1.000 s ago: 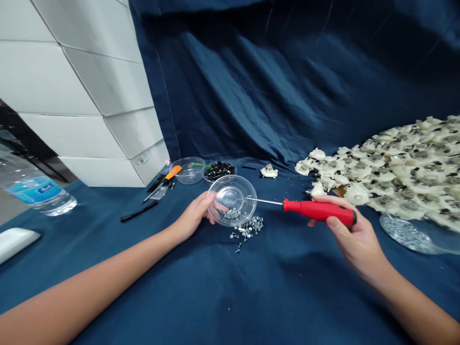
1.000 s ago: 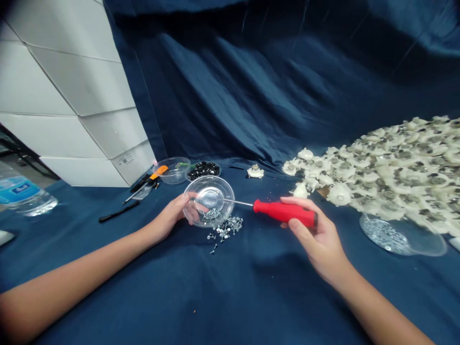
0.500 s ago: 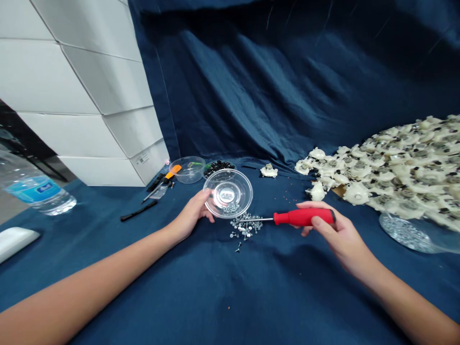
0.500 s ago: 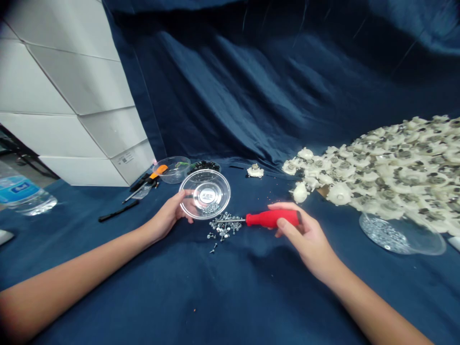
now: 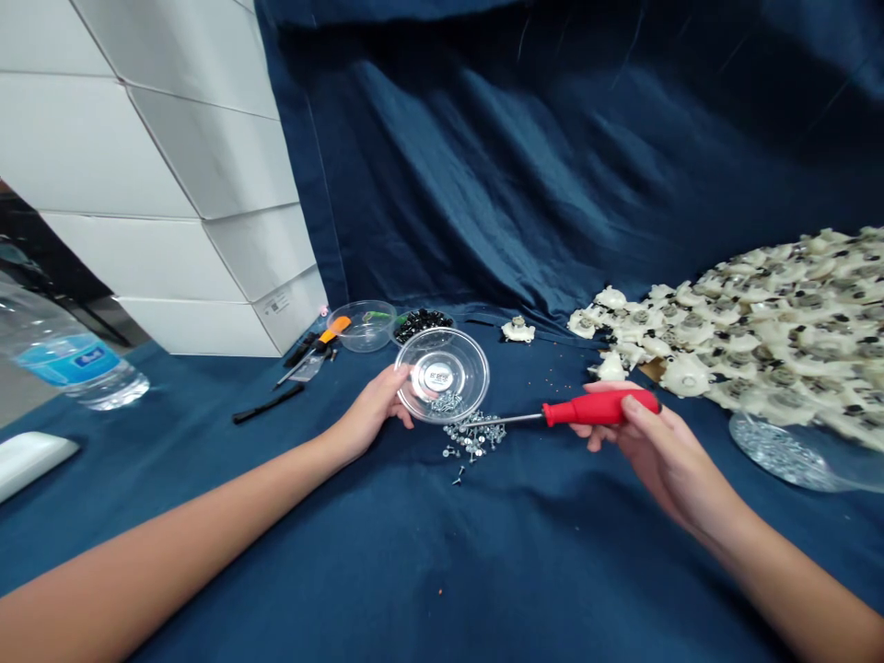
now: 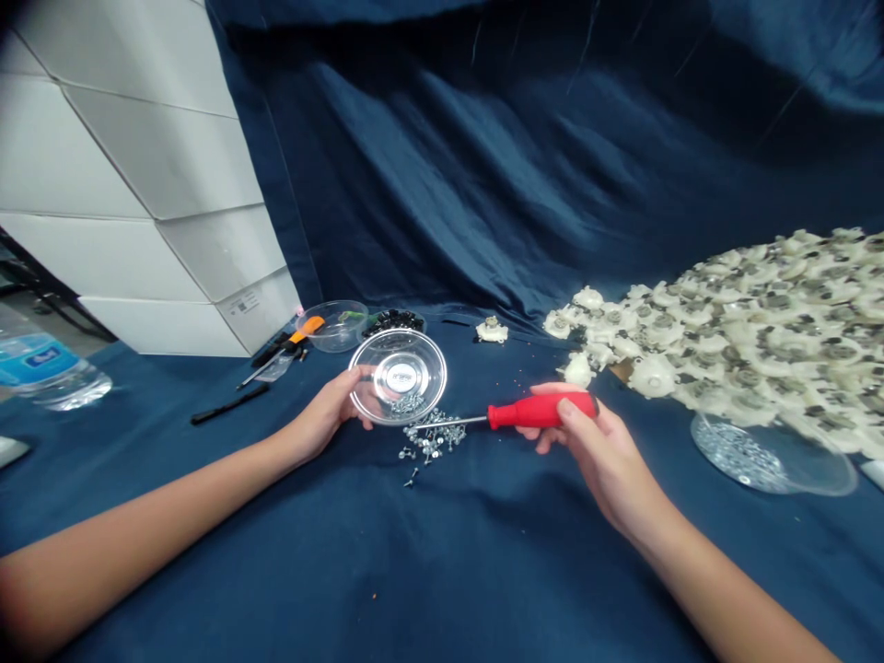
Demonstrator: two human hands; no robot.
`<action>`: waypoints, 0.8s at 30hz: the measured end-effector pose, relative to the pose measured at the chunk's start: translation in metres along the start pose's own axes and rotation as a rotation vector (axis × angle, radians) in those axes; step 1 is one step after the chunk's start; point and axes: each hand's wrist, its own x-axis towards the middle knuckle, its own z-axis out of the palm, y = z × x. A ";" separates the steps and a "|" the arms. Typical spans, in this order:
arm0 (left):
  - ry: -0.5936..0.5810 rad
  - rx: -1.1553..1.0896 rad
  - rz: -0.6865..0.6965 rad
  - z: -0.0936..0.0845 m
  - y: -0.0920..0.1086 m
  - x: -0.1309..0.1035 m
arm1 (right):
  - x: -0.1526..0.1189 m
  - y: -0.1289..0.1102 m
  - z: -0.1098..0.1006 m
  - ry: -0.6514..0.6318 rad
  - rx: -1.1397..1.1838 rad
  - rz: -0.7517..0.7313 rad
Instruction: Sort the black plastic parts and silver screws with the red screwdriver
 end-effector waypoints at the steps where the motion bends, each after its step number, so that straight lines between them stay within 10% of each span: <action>1: -0.009 0.017 0.002 0.000 0.001 0.000 | -0.001 -0.002 0.000 -0.009 0.026 -0.010; 19: -0.054 0.090 0.010 0.002 0.003 -0.001 | 0.001 0.014 -0.018 0.078 -0.334 -0.150; 24: -0.056 0.109 0.010 0.001 -0.001 0.000 | 0.002 0.009 -0.009 0.062 -0.121 -0.113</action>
